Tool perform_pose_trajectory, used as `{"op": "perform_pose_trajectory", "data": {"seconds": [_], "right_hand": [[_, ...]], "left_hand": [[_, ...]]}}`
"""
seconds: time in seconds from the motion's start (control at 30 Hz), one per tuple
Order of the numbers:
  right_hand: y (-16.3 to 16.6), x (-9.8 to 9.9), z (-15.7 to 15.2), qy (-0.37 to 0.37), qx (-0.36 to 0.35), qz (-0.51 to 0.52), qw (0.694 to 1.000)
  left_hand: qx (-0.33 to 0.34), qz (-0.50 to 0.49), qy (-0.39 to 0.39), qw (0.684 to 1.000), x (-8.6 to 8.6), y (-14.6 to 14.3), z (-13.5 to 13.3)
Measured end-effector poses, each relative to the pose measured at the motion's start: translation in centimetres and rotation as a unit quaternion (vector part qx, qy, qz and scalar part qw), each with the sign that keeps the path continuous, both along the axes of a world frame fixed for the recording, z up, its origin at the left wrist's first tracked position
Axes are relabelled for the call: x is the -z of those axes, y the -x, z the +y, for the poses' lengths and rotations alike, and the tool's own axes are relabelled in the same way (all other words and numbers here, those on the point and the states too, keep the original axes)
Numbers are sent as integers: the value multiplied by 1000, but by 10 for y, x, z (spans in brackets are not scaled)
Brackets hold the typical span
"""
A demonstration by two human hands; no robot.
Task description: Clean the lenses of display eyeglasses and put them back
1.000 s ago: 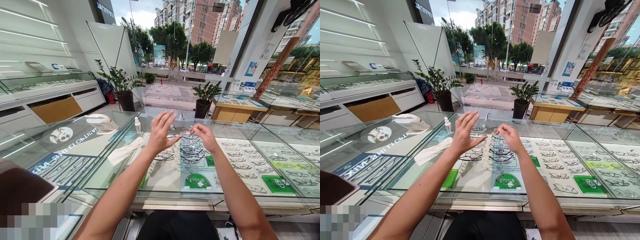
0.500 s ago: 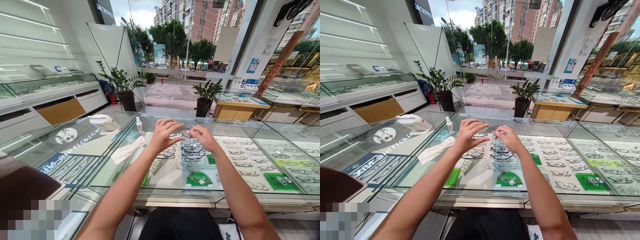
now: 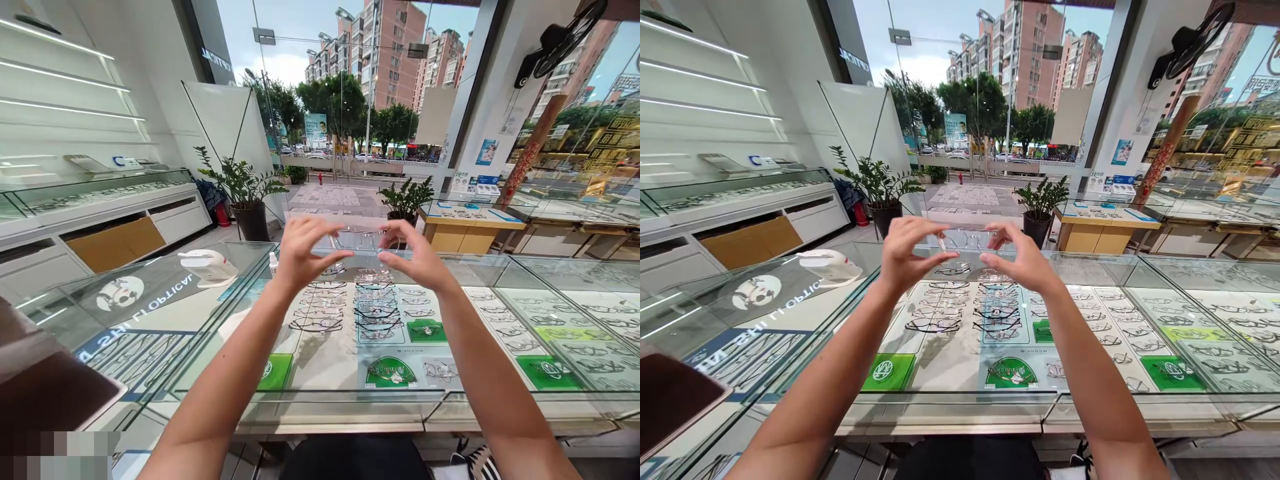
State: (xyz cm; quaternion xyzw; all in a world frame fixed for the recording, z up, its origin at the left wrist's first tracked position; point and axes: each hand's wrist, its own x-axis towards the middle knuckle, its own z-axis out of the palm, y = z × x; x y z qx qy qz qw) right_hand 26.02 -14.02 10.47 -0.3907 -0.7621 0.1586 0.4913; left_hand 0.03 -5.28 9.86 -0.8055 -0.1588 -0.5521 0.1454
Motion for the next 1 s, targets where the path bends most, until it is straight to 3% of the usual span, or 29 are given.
{"op": "perform_pose_trajectory", "data": {"seconds": [0.1,0.2,0.47,0.67,1.0], "right_hand": [[-5,-26,-5,-101,55,0,993],[-1,-34,-5,-173,80,15,981],[12,-28,2,-210,85,49,973],[8,-25,-1,-159,120,31,979],[-1,-24,4,-152,168,-13,974]], "left_hand": [[14,-35,5,999,-36,-2,-1],[36,-60,16,997,-51,-5,-4],[103,-96,89,986,-43,-6,-5],[101,-77,111,986,-38,-7,0],[72,-32,130,988,-40,-5,9]]}}
